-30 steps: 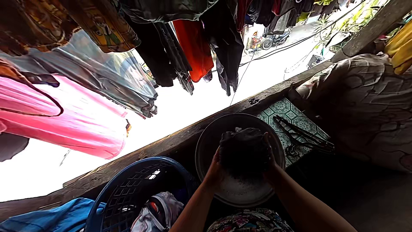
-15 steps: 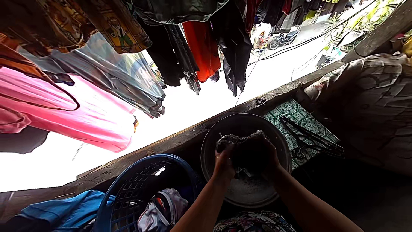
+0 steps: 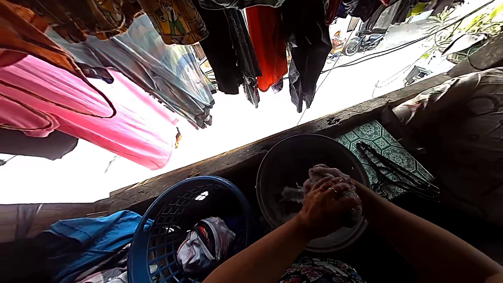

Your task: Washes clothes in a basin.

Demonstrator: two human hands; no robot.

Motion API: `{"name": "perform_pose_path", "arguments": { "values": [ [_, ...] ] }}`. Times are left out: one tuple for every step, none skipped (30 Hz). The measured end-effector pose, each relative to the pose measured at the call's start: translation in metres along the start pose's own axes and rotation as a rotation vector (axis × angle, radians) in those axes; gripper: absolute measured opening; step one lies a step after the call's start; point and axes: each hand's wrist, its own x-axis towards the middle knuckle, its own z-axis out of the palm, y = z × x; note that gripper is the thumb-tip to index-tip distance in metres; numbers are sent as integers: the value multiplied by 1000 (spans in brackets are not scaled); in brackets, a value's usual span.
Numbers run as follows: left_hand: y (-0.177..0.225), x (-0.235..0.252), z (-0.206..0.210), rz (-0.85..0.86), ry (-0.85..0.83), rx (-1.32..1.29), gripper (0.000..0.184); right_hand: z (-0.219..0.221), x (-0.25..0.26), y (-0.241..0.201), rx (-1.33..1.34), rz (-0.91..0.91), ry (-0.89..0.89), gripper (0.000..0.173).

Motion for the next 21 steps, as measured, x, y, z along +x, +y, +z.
{"name": "perform_pose_path", "arguments": {
  "values": [
    [3,-1,3,30,-50,30,25,4,3,-7,0,105,-27,33],
    [6,-2,6,55,-111,47,22,5,8,-11,-52,190,-73,33],
    [8,-3,8,74,-187,64,22,6,12,-15,-148,267,-108,30],
    [10,-4,11,91,-265,74,24,11,14,-22,-257,337,-132,30],
    [11,-4,14,105,-337,79,26,17,16,-26,-368,398,-160,30],
    [12,-4,18,122,-389,80,26,23,18,-28,-523,441,-197,32],
    [13,-5,23,137,-439,78,24,27,20,-30,-716,478,-250,34],
    [15,-5,28,138,-508,68,22,31,23,-30,-895,528,-289,35],
    [17,-4,30,113,-605,41,23,34,27,-26,-1043,586,-293,35],
    [18,-3,34,69,-692,13,25,39,30,-23,-1142,649,-287,38],
    [18,-3,39,16,-761,0,27,42,33,-17,-1205,687,-272,41],
    [18,-3,43,-48,-809,-9,28,41,35,-8,-1260,690,-267,41],
    [18,-5,47,-134,-831,-41,31,40,39,2,-1308,679,-271,41],
    [18,-7,50,-241,-837,-92,35,40,43,10,-1352,675,-282,43],
    [17,-10,53,-330,-826,-128,40,42,45,16,-1395,678,-284,44],
    [16,-14,56,-387,-816,-148,41,45,47,21,-1430,687,-281,44],
    [15,-17,57,-417,-814,-160,40,48,49,26,-1451,700,-277,45],
    [14,-20,56,-428,-817,-167,40,50,51,30,-1452,715,-264,46],
    [13,-23,54,-423,-811,-171,40,53,52,32,-1434,727,-242,46],
    [10,-27,51,-394,-791,-168,38,55,53,31,-1398,724,-210,46],
    [5,-30,44,-348,-775,-156,36,57,54,25,-1331,699,-174,46]
  ]
}}
